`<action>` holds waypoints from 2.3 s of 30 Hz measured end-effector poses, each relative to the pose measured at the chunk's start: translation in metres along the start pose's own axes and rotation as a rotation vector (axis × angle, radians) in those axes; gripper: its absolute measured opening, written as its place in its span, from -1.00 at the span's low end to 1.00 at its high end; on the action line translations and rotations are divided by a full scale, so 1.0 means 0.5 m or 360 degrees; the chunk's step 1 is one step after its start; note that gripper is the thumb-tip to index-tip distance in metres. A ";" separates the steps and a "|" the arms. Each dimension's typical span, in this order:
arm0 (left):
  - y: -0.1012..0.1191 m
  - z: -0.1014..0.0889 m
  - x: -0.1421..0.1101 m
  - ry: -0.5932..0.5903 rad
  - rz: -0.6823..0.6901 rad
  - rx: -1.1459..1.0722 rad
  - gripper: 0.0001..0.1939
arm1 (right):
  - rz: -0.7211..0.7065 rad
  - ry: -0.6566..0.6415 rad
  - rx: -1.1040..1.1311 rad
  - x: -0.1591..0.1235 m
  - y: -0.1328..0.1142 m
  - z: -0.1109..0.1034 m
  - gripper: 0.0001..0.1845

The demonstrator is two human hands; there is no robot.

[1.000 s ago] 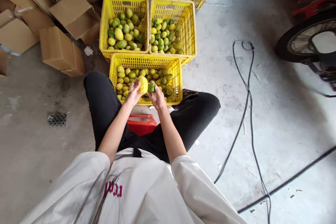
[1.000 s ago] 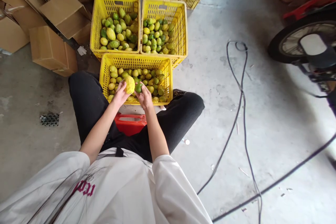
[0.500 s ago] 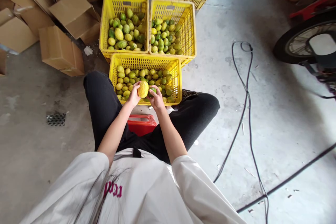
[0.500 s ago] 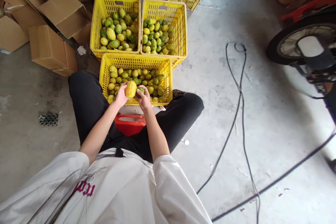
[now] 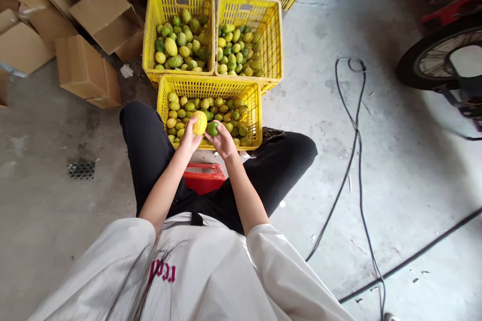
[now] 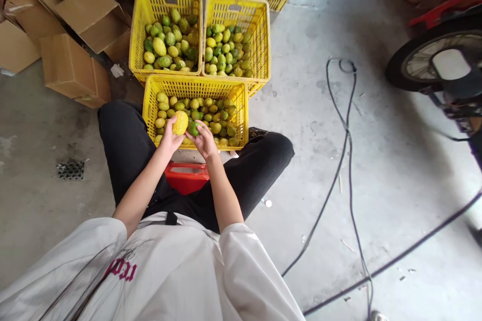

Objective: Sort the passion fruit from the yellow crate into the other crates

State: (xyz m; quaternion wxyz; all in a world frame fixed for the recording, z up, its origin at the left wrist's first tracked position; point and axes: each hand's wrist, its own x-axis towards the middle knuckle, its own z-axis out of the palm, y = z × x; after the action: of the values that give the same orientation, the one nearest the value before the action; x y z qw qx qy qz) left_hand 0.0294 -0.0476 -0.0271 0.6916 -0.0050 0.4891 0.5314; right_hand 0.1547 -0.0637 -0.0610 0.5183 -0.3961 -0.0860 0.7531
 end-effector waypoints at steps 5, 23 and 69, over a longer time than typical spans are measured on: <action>-0.007 -0.001 -0.002 -0.0062 -0.0115 0.0181 -0.71 | -0.0044 0.0074 0.0038 0.012 0.013 -0.008 -0.69; 0.013 -0.002 -0.007 -0.0158 -0.0145 -0.0158 -0.64 | -0.0103 -0.0155 0.0191 -0.009 -0.031 -0.003 -0.66; -0.041 -0.032 0.043 0.0004 -0.0002 0.0129 -0.82 | -0.0026 0.0095 -0.0440 0.011 -0.016 -0.014 -0.54</action>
State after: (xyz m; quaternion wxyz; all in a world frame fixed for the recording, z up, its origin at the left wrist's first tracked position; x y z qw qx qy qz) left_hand 0.0331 -0.0493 -0.0604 0.6911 0.0222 0.5111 0.5106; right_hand 0.1644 -0.0573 -0.0641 0.4672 -0.4851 -0.1768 0.7177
